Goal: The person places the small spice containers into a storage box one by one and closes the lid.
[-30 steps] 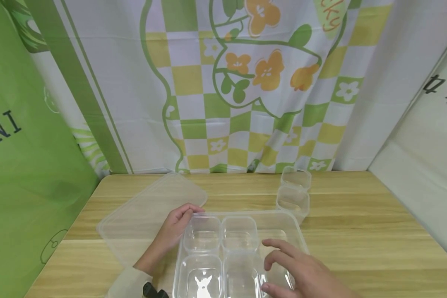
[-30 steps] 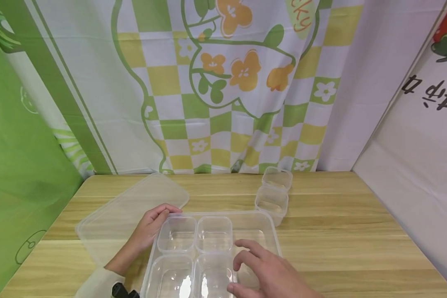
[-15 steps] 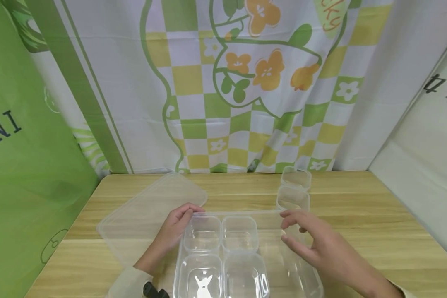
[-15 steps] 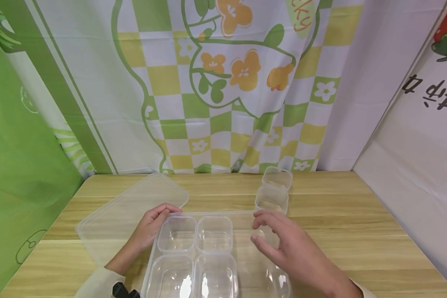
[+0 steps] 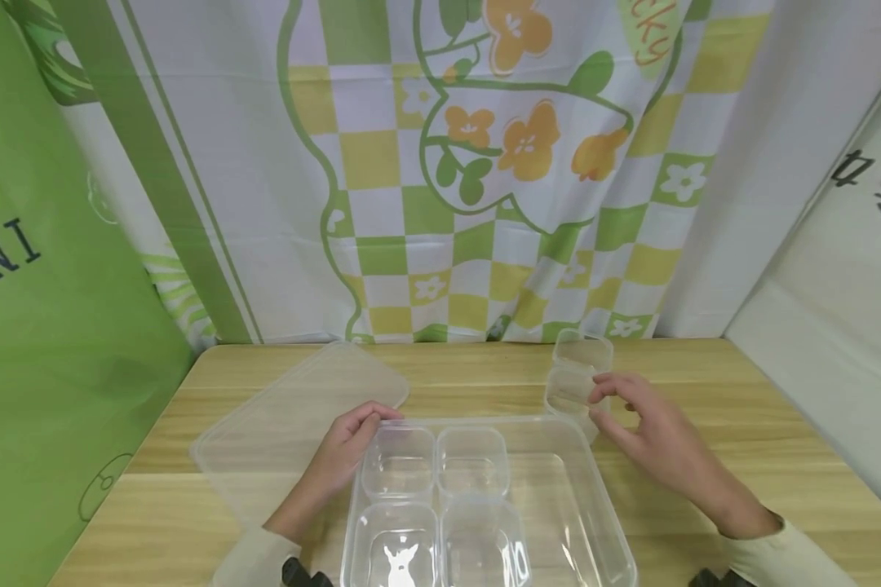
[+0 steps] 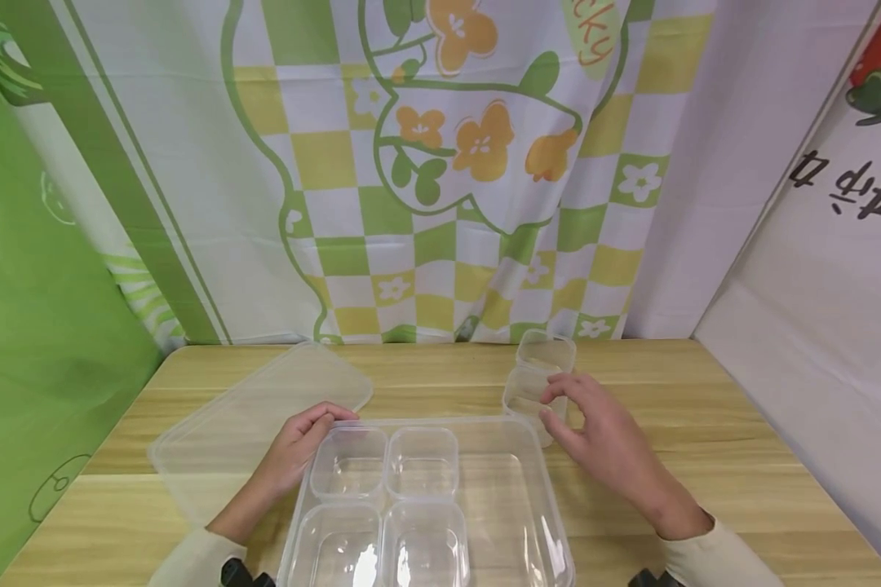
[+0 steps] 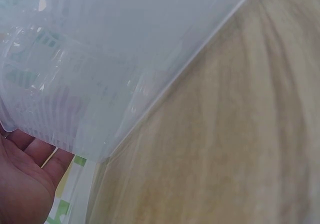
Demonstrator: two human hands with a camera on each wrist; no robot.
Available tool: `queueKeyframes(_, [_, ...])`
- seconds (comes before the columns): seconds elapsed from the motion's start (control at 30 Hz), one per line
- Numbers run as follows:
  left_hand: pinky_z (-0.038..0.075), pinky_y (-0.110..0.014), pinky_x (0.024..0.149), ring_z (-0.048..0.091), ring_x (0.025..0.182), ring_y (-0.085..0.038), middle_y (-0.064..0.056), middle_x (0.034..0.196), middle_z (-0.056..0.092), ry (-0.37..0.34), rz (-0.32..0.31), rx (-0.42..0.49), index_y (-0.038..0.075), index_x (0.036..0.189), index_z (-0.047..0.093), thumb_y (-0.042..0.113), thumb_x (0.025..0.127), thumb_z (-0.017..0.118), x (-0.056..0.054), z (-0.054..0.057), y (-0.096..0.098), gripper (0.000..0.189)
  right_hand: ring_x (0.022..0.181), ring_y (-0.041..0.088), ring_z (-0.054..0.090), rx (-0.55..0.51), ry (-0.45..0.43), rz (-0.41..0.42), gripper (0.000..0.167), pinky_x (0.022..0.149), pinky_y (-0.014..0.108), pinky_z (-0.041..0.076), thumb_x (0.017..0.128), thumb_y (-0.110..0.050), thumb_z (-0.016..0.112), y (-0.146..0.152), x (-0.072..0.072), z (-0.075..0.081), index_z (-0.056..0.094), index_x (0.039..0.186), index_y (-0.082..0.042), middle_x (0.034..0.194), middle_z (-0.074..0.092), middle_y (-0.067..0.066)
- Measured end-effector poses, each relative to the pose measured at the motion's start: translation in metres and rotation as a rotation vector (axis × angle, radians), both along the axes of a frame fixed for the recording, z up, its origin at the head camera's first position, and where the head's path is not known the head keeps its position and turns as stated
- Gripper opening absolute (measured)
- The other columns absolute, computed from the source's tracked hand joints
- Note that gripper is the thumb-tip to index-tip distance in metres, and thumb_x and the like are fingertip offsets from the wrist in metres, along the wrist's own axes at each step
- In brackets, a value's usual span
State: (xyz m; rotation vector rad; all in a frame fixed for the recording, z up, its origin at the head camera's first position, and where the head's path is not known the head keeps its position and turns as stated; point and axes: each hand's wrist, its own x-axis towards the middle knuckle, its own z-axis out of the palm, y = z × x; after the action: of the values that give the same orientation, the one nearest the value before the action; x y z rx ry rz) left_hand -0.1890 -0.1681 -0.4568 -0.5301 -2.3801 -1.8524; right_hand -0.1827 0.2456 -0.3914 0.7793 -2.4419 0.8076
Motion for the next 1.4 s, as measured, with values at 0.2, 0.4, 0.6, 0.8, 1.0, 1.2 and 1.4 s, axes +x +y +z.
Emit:
queueKeyframes(0.2, [0.046,-0.031,0.101,0.06,0.119,-0.025,-0.009,0.119,0.071,-0.004,0.002,-0.001,0.0,0.111,0.071,0.008,0.11,0.043,0.0,0.0,0.0,0.029,0.114,0.041,0.062,-0.003,-0.028,-0.018,0.017,0.078,0.058,0.054,0.09,-0.002,0.077,0.011,-0.012,-0.008,0.069,0.101,-0.012,0.126,0.065,0.019])
queueKeyframes(0.4, [0.047,-0.032,0.1,0.061,0.118,-0.027,-0.01,0.118,0.071,-0.001,-0.006,-0.002,0.001,0.112,0.07,0.01,0.111,0.042,0.001,-0.001,-0.001,0.03,0.116,0.048,0.058,0.009,-0.088,-0.025,0.013,0.08,0.062,0.054,0.092,-0.005,0.076,0.021,-0.019,-0.016,0.07,0.103,-0.007,0.132,0.06,0.025])
queueKeyframes(0.6, [0.047,-0.035,0.101,0.06,0.119,-0.028,-0.01,0.119,0.07,0.004,-0.021,0.001,-0.002,0.113,0.069,0.009,0.111,0.041,0.0,-0.002,-0.002,0.03,0.116,0.048,0.057,0.029,-0.135,-0.022,0.015,0.081,0.062,0.053,0.092,-0.012,0.078,0.028,-0.021,-0.018,0.069,0.104,-0.01,0.137,0.056,0.025])
queueKeyframes(0.8, [0.047,-0.034,0.1,0.06,0.119,-0.033,-0.011,0.118,0.07,0.004,-0.019,0.001,-0.003,0.113,0.069,0.009,0.111,0.041,0.0,-0.001,-0.001,0.03,0.12,0.045,0.056,0.039,-0.195,-0.031,0.02,0.085,0.06,0.052,0.092,-0.021,0.08,0.032,-0.022,-0.02,0.067,0.105,-0.013,0.141,0.054,0.022])
queueKeyframes(1.0, [0.046,-0.035,0.102,0.059,0.119,-0.029,-0.01,0.12,0.07,-0.007,-0.014,-0.013,-0.002,0.114,0.069,0.009,0.111,0.041,0.0,-0.001,-0.002,0.03,0.12,0.045,0.056,0.043,-0.209,-0.01,0.023,0.083,0.059,0.053,0.089,-0.021,0.082,0.036,-0.024,-0.024,0.064,0.102,-0.014,0.141,0.054,0.021])
queueKeyframes(1.2, [0.046,-0.036,0.103,0.059,0.12,-0.028,-0.011,0.12,0.07,-0.008,-0.016,-0.019,-0.003,0.114,0.068,0.01,0.111,0.04,0.0,-0.001,-0.001,0.031,0.12,0.043,0.056,0.053,-0.181,-0.002,0.026,0.078,0.052,0.056,0.087,-0.021,0.084,0.038,-0.026,-0.026,0.062,0.1,-0.015,0.138,0.056,0.019])
queueKeyframes(1.4, [0.046,-0.035,0.103,0.059,0.12,-0.029,-0.011,0.121,0.069,-0.005,-0.022,-0.019,-0.004,0.115,0.068,0.009,0.111,0.04,0.0,-0.001,-0.001,0.031,0.114,0.037,0.06,0.057,-0.165,0.025,0.032,0.076,0.045,0.057,0.085,-0.02,0.087,0.04,-0.03,-0.03,0.063,0.106,-0.013,0.137,0.057,0.02])
